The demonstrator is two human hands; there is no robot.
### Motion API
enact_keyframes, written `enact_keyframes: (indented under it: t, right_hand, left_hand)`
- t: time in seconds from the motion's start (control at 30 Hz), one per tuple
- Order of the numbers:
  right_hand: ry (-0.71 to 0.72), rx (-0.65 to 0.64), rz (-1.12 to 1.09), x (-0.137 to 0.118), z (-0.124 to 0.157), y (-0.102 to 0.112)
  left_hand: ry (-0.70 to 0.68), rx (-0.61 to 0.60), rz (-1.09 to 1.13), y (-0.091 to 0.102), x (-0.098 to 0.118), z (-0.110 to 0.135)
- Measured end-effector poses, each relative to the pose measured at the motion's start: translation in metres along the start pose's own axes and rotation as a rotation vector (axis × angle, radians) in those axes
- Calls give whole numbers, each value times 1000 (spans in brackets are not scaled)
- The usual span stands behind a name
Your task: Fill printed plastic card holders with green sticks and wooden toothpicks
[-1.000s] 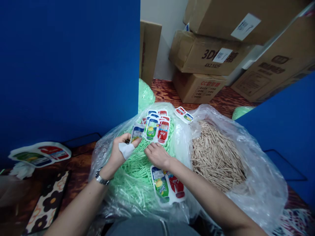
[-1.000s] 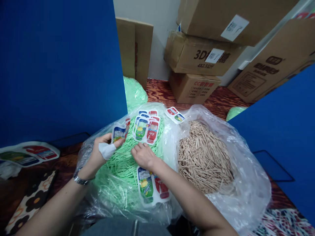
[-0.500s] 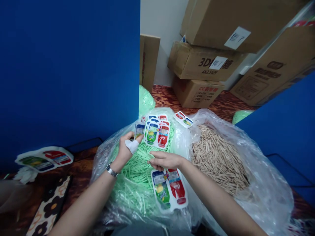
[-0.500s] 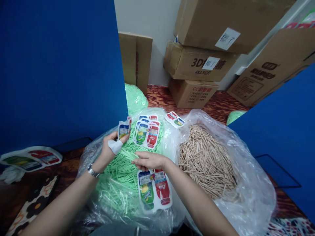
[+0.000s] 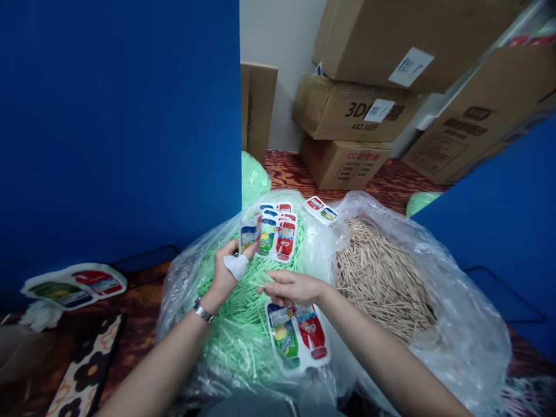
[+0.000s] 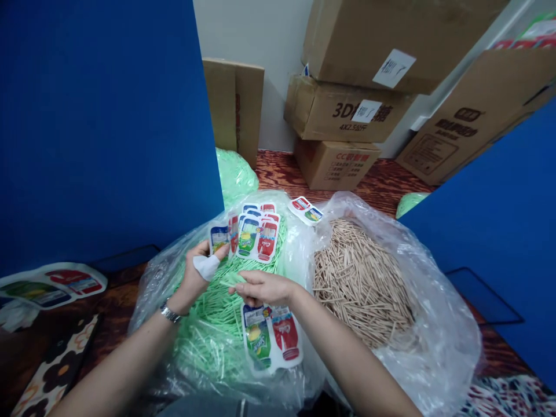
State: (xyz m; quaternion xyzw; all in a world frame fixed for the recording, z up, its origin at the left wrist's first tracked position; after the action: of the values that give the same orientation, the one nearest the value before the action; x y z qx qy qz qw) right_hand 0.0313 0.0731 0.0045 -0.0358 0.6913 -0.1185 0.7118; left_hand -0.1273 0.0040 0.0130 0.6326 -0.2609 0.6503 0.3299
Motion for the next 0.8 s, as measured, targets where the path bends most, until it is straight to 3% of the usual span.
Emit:
enact_keyframes:
  t: [0.17, 0.27, 0.43, 0.57, 0.8]
  right_hand:
    - [287, 623, -278, -27, 1, 14]
    - [549, 817, -321, -56, -3, 12]
    - [836, 940, -93, -95, -9, -5]
    - [953, 932, 90, -99, -13, -18]
    - [882, 868, 362, -76, -14, -31]
  left_hand:
    - [82, -82, 31, 6, -2, 4]
    - [55, -126, -66, 0, -10, 16]
    - [-175, -126, -283, -12, -17, 35]
    - [-299, -120, -390, -17, -13, 41]
    - [-422, -91, -429, -19, -7, 46]
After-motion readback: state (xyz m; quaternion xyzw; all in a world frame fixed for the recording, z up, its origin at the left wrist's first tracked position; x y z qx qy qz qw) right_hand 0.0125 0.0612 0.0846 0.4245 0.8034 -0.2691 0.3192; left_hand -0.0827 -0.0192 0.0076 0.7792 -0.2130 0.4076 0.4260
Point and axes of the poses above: each hand's wrist, its own z-axis away from the middle knuckle, its own y-axis out of the back of the hand, x = y × z, the point moved 2 cm from there along -z, towards the middle knuckle, and after that the axes turned 15 degrees about y, right-handed, at the moved point
